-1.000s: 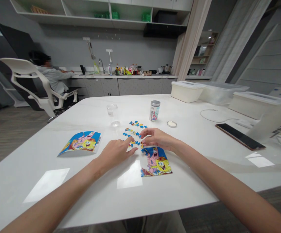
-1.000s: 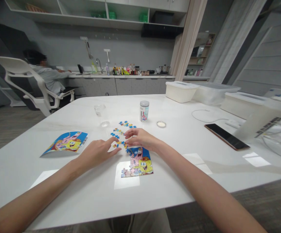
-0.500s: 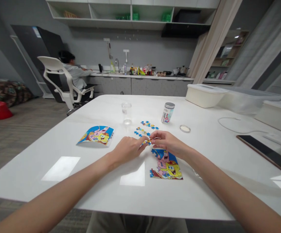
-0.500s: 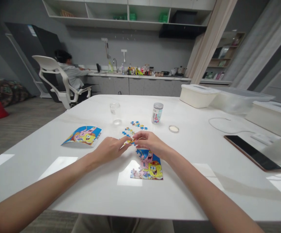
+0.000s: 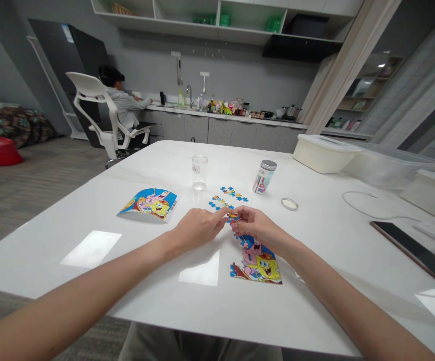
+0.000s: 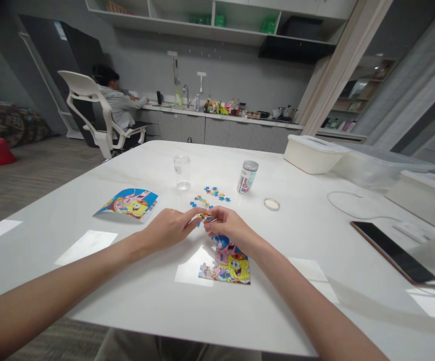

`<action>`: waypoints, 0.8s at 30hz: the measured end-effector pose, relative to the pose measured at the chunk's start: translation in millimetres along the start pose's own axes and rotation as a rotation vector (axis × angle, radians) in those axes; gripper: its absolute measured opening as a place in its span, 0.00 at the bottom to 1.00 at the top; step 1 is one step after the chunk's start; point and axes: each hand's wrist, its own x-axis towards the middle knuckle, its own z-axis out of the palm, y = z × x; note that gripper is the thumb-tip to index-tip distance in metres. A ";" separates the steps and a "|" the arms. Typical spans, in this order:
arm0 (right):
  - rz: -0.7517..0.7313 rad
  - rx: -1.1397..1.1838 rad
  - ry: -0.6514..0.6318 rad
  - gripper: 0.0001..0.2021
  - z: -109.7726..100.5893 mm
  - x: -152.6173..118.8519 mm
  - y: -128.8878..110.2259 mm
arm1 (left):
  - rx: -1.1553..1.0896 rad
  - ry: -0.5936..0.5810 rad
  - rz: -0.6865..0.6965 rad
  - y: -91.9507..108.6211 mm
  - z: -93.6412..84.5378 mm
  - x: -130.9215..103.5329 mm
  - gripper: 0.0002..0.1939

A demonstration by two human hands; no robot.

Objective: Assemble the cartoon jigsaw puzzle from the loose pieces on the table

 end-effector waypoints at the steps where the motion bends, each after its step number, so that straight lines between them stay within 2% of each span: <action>1: -0.007 0.014 0.005 0.16 0.0 0.2 0.6 | 0.001 -0.003 -0.006 0.5 -0.7 0.3 0.17; 6: -0.041 0.051 0.027 0.16 -0.8 1.0 1.8 | 0.028 -0.015 -0.023 2.2 -2.0 1.1 0.16; 14: -0.006 0.039 0.015 0.14 2.6 0.8 2.9 | 0.032 0.017 0.021 0.8 0.2 -0.6 0.18; 18: -0.019 0.065 0.023 0.18 2.7 1.3 2.7 | 0.014 0.020 0.013 1.4 0.6 -0.9 0.17; 21: -0.026 0.038 0.020 0.15 2.9 1.2 1.8 | 0.005 0.014 0.007 1.3 0.8 -1.1 0.15; 24: -0.027 0.022 0.020 0.15 4.5 0.4 0.2 | 0.019 0.007 0.017 0.5 0.2 -0.9 0.15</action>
